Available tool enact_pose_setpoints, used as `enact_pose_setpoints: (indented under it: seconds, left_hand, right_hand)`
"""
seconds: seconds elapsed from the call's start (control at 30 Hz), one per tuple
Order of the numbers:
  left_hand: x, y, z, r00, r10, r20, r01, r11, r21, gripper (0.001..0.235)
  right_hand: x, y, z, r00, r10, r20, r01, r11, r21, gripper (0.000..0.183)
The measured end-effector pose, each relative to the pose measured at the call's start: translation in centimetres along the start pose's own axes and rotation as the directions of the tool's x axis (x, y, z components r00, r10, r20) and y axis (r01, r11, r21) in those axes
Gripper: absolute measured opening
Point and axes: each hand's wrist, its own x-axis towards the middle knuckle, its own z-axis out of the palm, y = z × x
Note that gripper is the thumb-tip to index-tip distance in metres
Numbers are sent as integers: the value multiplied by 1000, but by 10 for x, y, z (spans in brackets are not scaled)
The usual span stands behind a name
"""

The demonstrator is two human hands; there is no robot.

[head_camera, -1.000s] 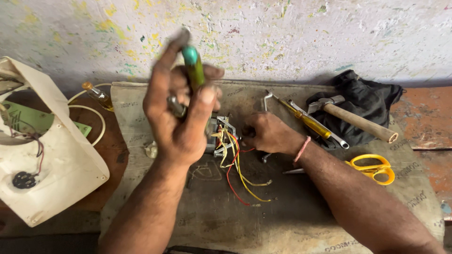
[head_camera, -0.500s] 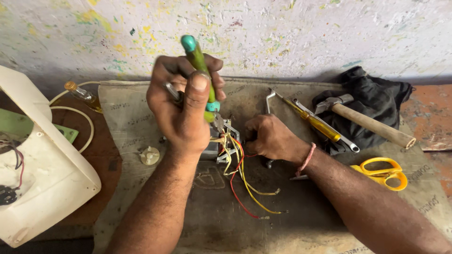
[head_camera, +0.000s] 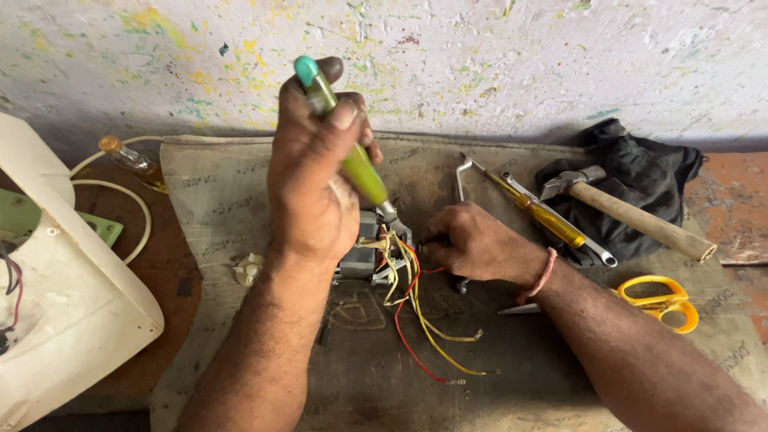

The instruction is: The person repairs a blender motor by hand and using tools. The person handles the motor, wires, and casing, using pliers to strip and connect wires and a screwdriver to tighten components.

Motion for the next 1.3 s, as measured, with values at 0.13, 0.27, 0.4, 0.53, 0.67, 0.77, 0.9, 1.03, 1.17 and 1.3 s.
enact_pose_setpoints:
  seconds: [0.13,0.27,0.4,0.53,0.67,0.77,0.9,1.03,1.17,1.3]
  left_hand:
    - [4,-7,2,995,3,101,3,998,-58,61]
    - [2,-10,6,999,38,-3,-38,998,-42,50]
    - [6,-10,7,994,42,-104,-43,999,-11,44]
    - [7,-10,12,985,8,-170,-17,999,-48,39]
    - [8,-12,12,974,-117,-193,68,968,-241,33]
    - [13,-21,4,972,-158,-175,92,938,-334,29]
    - [15,-27,-1,974,-151,-170,83,931,-355,20]
    - [6,-23,7,995,23,-102,-43,980,-196,23]
    - [-1,-23,11,991,114,-67,-121,988,-100,20]
    - [-1,-32,7,986,127,-108,-136,988,-75,17]
  right_hand:
    - [3,-18,-6,944,322,79,-328,939,97,18]
    - [5,-26,-7,940,335,55,-340,933,116,17]
    - [7,-24,-2,951,309,34,-310,950,44,20]
    - [5,-21,-1,968,249,7,-248,964,94,19]
    - [1,-13,-6,977,212,-19,-211,976,43,14]
    - [-2,-9,-17,955,295,-27,-286,942,178,9]
    - [-7,-13,-25,930,368,13,-348,866,358,11]
    - [-6,-12,-28,925,377,44,-350,801,485,13]
    - [-6,-5,-28,934,358,17,-291,732,616,13]
    - [-8,-5,-25,953,301,-38,-207,735,645,13]
